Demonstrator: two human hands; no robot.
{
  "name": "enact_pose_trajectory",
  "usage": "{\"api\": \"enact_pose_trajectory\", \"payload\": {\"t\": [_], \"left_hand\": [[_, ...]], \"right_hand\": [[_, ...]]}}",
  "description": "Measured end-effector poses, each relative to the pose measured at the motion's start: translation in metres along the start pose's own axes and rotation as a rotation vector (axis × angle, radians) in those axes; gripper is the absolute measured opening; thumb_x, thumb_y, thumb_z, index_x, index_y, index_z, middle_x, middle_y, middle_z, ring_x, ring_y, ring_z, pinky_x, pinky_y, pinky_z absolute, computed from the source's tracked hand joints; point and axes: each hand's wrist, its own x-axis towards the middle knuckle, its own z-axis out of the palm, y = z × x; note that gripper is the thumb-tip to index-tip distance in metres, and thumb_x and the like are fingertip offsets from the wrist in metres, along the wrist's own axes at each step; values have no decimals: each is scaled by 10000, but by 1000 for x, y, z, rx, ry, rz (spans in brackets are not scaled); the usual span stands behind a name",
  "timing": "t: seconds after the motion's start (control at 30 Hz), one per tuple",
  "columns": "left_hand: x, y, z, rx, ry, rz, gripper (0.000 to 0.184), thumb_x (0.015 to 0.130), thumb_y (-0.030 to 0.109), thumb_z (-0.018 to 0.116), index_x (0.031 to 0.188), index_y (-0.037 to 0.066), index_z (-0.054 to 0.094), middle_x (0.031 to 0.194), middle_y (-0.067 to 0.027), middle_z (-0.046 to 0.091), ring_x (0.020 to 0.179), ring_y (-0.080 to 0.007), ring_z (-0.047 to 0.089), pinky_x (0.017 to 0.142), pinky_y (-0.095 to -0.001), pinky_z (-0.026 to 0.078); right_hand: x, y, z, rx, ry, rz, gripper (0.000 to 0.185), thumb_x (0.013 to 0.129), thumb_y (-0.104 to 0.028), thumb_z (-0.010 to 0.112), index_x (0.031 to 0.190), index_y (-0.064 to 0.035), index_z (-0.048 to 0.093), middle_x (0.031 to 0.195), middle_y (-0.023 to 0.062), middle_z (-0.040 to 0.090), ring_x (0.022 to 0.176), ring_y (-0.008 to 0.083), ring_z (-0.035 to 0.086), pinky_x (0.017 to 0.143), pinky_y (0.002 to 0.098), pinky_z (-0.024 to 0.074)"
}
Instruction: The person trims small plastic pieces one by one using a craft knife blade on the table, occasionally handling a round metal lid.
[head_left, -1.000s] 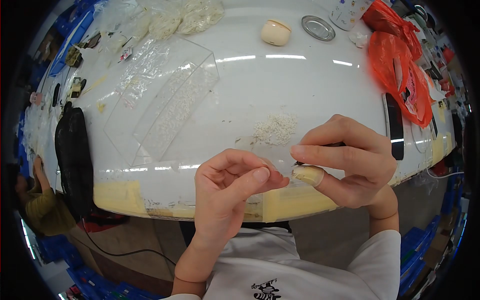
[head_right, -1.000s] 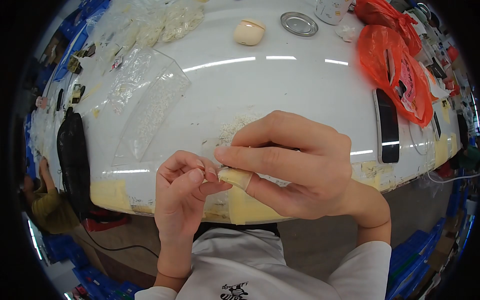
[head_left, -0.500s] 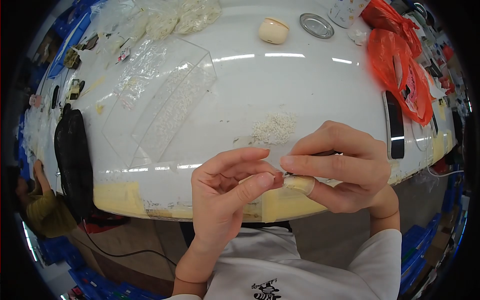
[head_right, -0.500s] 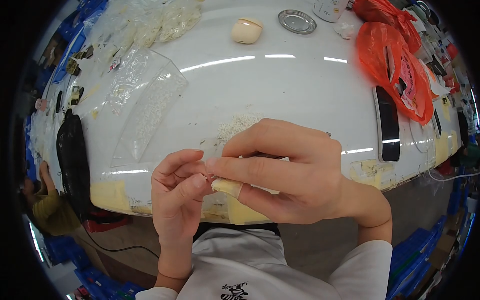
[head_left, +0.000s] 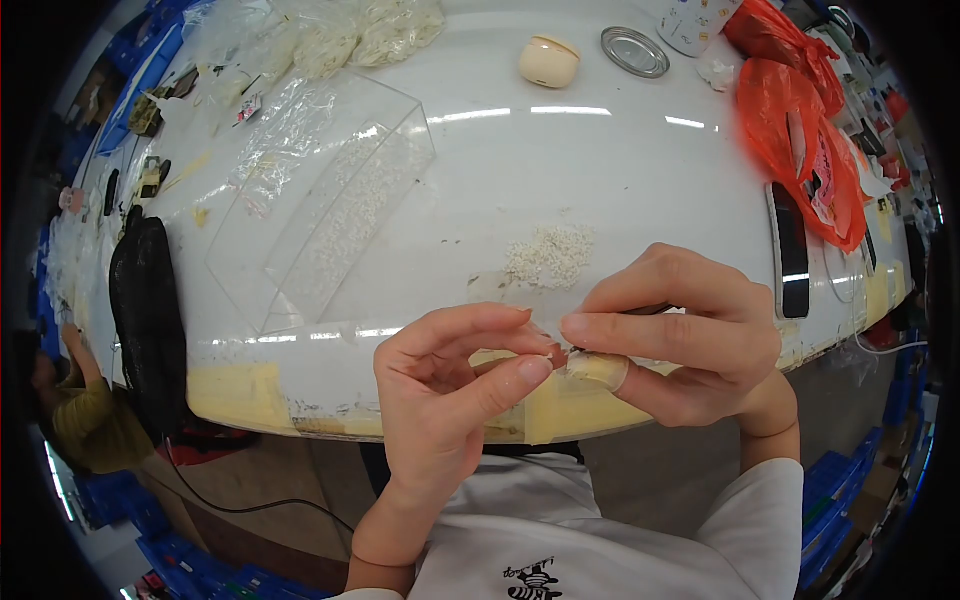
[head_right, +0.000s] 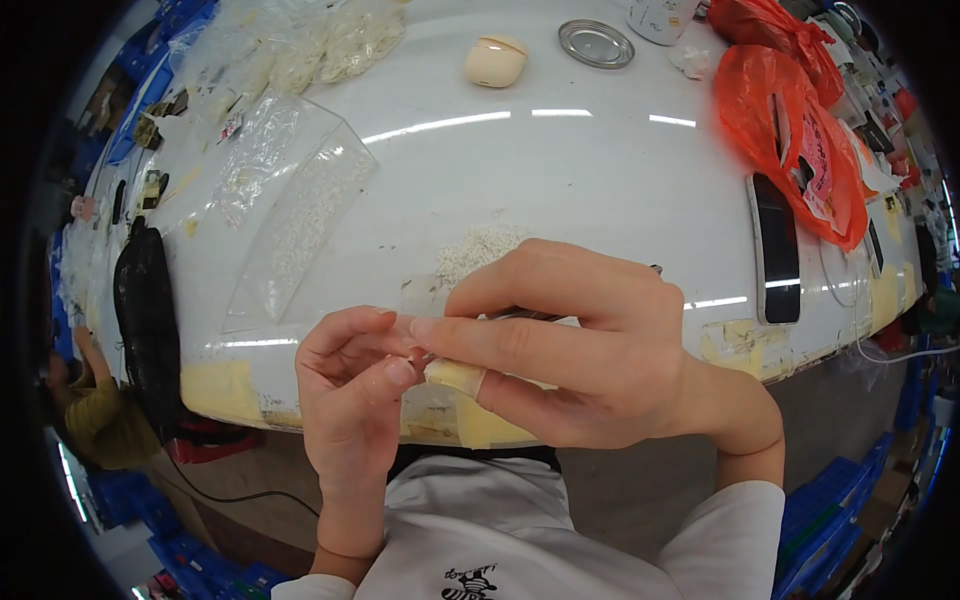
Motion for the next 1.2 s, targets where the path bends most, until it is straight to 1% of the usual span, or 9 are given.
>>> {"api": "enact_pose_trajectory", "payload": {"t": [0.2, 0.23, 0.37, 0.5, 0.6, 0.7, 0.8, 1.13, 1.2], "left_hand": [[0, -2, -1, 36, 0, 17, 353, 742, -129, 682, 1076, -68, 586, 877, -184, 682, 856, -224, 677, 800, -327, 564], [0, -1, -1, 98, -6, 32, 368, 742, -127, 686, 1089, -68, 577, 876, -183, 684, 854, -221, 678, 803, -323, 561], [-2, 4, 1, 336, -7, 108, 434, 743, -119, 697, 1140, -68, 528, 864, -181, 689, 849, -216, 681, 813, -310, 550], [-3, 6, 3, 458, -8, 193, 469, 757, -109, 693, 1162, -64, 461, 849, -186, 690, 847, -220, 683, 827, -311, 544], [-3, 4, 9, 457, 106, 196, 581, 690, -125, 730, 1143, -17, 383, 765, -164, 685, 762, -218, 684, 744, -285, 543], [-2, 3, 1, 480, -32, 272, 477, 777, -117, 669, 1038, 20, 294, 819, -195, 687, 829, -223, 687, 877, -377, 537], [0, 2, 0, 477, -50, 310, 518, 776, -121, 669, 965, 68, 226, 803, -201, 683, 819, -229, 688, 890, -414, 533], [0, -4, -1, 464, -61, 379, 532, 770, -133, 666, 955, 87, 218, 767, -197, 665, 801, -270, 692, 881, -472, 525], [0, -4, -1, 472, -70, 397, 532, 769, -136, 664, 956, 87, 219, 763, -195, 661, 798, -275, 693, 879, -480, 524]], "right_hand": [[1, 0, 0, 0, -8, 2, 349, 623, 5, 686, 972, 2, 707, 855, 116, 639, 639, 166, 580, 529, 245, 450], [1, 0, -1, -2, -12, -1, 347, 626, 4, 688, 973, 1, 707, 852, 116, 639, 638, 165, 579, 526, 244, 449], [0, 0, 4, 3, 48, 26, 408, 541, 45, 662, 937, -37, 714, 790, 79, 640, 602, 165, 595, 481, 239, 462], [1, -1, 3, 8, 20, 32, 408, 536, 45, 664, 933, -35, 713, 790, 79, 641, 601, 169, 600, 484, 246, 469], [2, -2, 1, 19, 3, 41, 408, 536, 46, 664, 933, -33, 713, 792, 80, 643, 603, 170, 603, 485, 248, 471], [2, -3, 1, 31, -4, 48, 405, 539, 47, 667, 933, -32, 713, 798, 83, 646, 611, 173, 609, 493, 248, 478], [2, -3, 0, 46, -20, 54, 401, 544, 48, 672, 935, -32, 713, 806, 85, 649, 627, 179, 620, 509, 249, 491], [4, -2, -4, 141, -65, 90, 359, 582, 53, 676, 928, -33, 715, 838, 89, 649, 683, 193, 639, 563, 260, 519], [1, 3, -1, 137, -33, 28, 318, 614, 8, 716, 933, -3, 718, 812, 108, 647, 622, 170, 597, 510, 241, 454]]}}
